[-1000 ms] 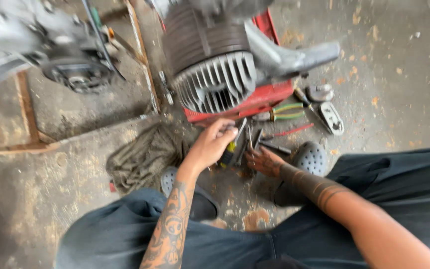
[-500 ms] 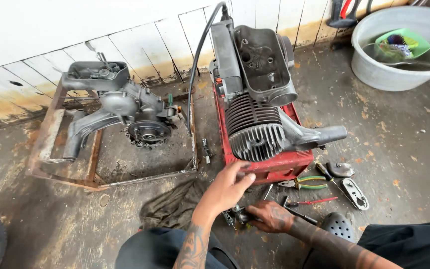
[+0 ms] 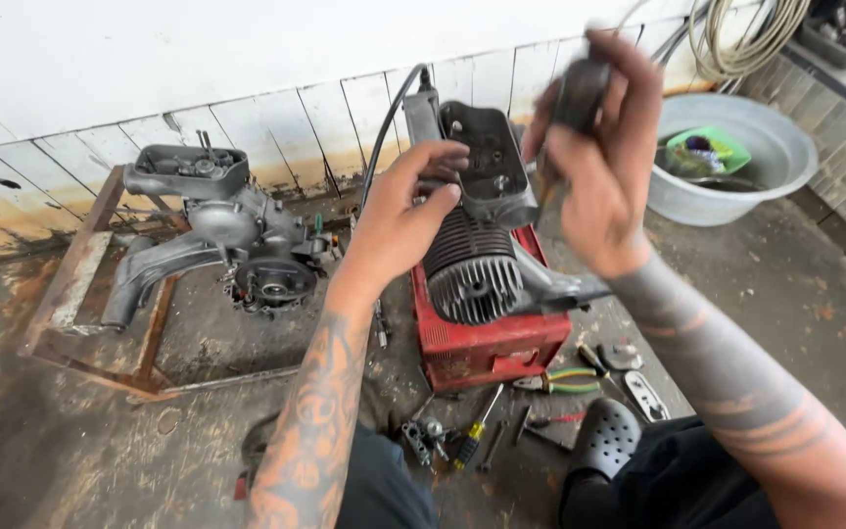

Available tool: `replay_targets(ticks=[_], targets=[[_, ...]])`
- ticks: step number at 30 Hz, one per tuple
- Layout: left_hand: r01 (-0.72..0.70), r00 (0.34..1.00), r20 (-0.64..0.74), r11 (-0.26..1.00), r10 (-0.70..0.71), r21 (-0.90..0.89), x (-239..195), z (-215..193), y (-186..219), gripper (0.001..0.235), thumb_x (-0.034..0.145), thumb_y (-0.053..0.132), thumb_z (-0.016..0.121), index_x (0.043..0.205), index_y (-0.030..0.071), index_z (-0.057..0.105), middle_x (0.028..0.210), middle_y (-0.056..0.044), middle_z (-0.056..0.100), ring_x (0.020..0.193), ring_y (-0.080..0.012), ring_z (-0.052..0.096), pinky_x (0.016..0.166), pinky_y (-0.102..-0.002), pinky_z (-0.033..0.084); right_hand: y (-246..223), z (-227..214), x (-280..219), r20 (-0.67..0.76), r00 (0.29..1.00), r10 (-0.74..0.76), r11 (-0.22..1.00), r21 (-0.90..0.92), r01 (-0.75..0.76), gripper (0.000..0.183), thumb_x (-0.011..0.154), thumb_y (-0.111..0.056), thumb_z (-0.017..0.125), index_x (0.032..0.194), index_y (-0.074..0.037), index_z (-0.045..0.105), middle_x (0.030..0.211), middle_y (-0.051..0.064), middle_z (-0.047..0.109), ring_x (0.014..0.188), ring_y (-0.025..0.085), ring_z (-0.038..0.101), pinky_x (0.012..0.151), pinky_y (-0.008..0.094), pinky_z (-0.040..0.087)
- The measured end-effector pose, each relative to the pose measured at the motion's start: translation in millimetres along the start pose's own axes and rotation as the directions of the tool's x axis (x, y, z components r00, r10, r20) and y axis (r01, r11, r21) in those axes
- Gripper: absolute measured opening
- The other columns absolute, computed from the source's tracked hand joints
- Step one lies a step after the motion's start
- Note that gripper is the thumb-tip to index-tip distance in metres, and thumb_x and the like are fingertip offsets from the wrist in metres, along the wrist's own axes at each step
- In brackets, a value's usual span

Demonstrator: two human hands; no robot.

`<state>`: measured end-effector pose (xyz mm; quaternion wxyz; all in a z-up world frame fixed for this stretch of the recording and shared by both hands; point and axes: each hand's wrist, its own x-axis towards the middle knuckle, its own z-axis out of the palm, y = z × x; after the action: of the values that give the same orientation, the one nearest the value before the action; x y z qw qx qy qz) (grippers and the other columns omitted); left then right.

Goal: The person sits on the floor of a repair shop working on a small engine. They handle the cylinder and crankcase castings, scrape the mating surface of the cylinder with a red-handled scraper, position the cylinder over the crankcase, and use a screwdriver and wrench to work on fasteners around the assembly.

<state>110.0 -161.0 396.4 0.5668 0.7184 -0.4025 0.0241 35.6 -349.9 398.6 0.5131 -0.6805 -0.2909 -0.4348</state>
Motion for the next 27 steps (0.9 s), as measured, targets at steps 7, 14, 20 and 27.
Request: replay_targets(ticks=[7,14,20,27], targets=[[-0.117,0.993,0.015,0.952,0.117,0.284,60.9,11.1,-32.3,0.05,0.083,0.005,0.065,0.132,0.006,0.057,0.12,-0.01,0.072,0.113,-0.0239,0.07,0.098,-0.036,0.054,93.2,0.0,56.7,-0.124,0.992,0.035,0.968,0.251,-0.003,0.044,0.102,0.0,0.037,0.142,-0.017,0.041,0.1,0.011,0.056,0.077,0.019,0.05,0.069,0.03,0.043],[-0.268,0.955,-0.024,0.894,0.296,0.358,108.2,4.9,-89.2,0.036,0.093,0.017,0.073,0.126,0.005,0.066,0.107,-0.019,0.074,0.113,-0.0422,0.066,0.111,-0.063,0.037,161.2,31.8,79.3,-0.263,0.856,0.444,0.831,0.477,-0.285,0.052,0.102,-0.055,0.041,0.087,-0.008,0.055,0.061,0.008,0.052,0.046,0.014,0.052,0.039,0.024,0.038],[-0.197,0.968,-0.09,0.93,0.235,0.309,111.4,13.4,-116.4,0.024,0.095,0.019,0.073,0.116,0.009,0.069,0.099,-0.011,0.077,0.106,-0.0361,0.071,0.118,-0.065,0.019,186.8,39.4,78.1,-0.195,0.889,0.415,0.834,0.473,-0.285,0.046,0.106,-0.041,0.043,0.086,-0.002,0.056,0.06,0.012,0.047,0.044,0.019,0.052,0.038,0.028,0.038],[-0.126,0.982,-0.094,0.936,0.165,0.329,124.0,16.3,-118.2,0.021,0.083,0.009,0.074,0.103,0.012,0.071,0.089,0.004,0.079,0.088,-0.0121,0.075,0.116,-0.045,0.026,168.4,39.0,80.8,-0.166,0.862,0.478,0.815,0.449,-0.365,0.043,0.099,-0.046,0.044,0.084,-0.007,0.055,0.066,0.004,0.053,0.049,0.01,0.043,0.048,0.025,0.036]])
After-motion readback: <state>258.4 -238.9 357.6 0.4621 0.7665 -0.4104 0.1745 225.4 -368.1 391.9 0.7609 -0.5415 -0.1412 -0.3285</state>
